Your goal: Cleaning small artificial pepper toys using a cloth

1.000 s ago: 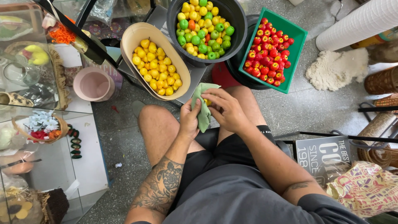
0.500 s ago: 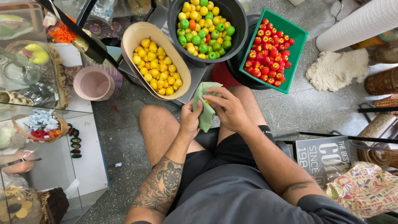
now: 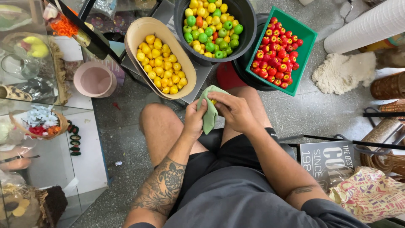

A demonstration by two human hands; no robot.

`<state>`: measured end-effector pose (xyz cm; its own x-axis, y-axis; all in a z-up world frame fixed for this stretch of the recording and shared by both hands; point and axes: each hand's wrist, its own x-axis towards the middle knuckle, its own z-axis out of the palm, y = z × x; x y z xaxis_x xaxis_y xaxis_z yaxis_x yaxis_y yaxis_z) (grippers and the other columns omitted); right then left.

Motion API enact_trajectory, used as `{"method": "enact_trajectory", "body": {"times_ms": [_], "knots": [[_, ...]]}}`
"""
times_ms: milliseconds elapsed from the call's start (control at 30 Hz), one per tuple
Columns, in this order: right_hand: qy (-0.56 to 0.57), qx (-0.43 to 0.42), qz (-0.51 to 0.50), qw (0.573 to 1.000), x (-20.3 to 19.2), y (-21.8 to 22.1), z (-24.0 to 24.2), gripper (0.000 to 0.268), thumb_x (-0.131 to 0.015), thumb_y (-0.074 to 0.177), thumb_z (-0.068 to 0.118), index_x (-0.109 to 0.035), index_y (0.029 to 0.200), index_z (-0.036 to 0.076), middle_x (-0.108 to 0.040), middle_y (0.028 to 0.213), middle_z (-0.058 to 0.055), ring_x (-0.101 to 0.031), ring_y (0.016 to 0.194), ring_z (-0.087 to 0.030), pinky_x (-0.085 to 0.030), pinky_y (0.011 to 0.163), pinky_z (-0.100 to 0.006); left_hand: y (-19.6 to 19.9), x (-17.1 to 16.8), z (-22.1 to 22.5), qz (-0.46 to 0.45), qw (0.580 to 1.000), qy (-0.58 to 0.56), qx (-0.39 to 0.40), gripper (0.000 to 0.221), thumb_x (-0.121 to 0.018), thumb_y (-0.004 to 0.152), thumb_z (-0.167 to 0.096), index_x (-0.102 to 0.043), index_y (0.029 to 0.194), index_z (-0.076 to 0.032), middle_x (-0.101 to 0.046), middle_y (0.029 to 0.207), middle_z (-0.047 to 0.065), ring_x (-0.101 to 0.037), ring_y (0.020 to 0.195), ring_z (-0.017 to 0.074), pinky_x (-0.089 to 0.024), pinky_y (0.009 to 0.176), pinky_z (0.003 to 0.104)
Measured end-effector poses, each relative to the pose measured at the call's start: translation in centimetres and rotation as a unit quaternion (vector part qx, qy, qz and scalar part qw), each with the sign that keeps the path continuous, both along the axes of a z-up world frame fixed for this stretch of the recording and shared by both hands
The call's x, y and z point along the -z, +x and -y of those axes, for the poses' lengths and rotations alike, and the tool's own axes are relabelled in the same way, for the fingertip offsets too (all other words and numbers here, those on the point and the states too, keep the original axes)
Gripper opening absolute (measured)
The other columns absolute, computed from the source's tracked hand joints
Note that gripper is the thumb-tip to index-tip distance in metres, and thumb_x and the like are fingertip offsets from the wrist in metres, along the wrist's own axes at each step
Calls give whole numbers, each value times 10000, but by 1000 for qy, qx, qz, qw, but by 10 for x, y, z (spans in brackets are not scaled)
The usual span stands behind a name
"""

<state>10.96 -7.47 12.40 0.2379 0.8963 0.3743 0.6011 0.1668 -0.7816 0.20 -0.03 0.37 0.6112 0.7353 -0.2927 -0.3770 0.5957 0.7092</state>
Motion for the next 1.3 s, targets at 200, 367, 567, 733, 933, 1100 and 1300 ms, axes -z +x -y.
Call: {"method": "enact_trajectory", "body": {"times_ms": [200,367,567,733,933,1100,1300], "knots": [[-32,15,-42,999,1,1,-3,219,-651,1006,53,-731,1209,48,-757,1176,-129,-668,530,-208,-575,556,-324,0,-11,-3,-29,999,13,-34,269,-706,979,-305,-708,884,-53,-622,601,-10,-621,483,59,-525,478,194],[-33,20,-96,995,20,5,-3,219,-675,990,38,-731,1200,20,-745,1194,-137,-659,750,-194,-552,678,-308,-4,-33,-2,-29,998,15,-49,275,-724,960,-348,-712,891,-82,-626,611,-29,-625,513,45,-526,493,187],[6,89,-48,995,15,-4,-6,212,-745,947,16,-760,1158,27,-759,1090,-135,-738,989,-242,-568,842,-357,-12,-21,-7,-88,989,109,-51,276,-862,841,-342,-737,898,-104,-608,604,-21,-589,545,52,-480,476,203],[9,110,50,993,3,2,-18,256,-803,945,48,-763,1198,56,-744,954,-94,-556,635,-136,-506,624,-313,-8,-22,-1,-128,981,138,-37,209,-871,814,-287,-752,896,-135,-607,597,-19,-557,527,64,-437,456,215],[-56,83,83,992,31,23,-65,326,-849,901,142,-739,1206,100,-769,980,-83,-650,548,-162,-497,514,-282,-8,-22,3,-336,905,178,193,301,-774,809,-425,-760,969,-171,-731,786,86,-742,832,315,-558,710,401],[-141,9,186,972,45,14,-122,304,-799,891,98,-701,1172,41,-735,1107,-77,-578,594,-174,-513,706,-383,-10,-34,-2,-368,858,261,247,309,-715,843,-435,-673,843,-129,-752,842,123,-703,859,344,-451,703,454],[-13,65,126,990,32,15,-141,177,-729,947,-8,-705,1120,18,-715,1124,-130,-718,852,-236,-624,726,-309,-14,-36,-7,-372,861,260,230,333,-701,850,-452,-655,819,-124,-744,817,133,-697,829,360,-439,669,470]]}}
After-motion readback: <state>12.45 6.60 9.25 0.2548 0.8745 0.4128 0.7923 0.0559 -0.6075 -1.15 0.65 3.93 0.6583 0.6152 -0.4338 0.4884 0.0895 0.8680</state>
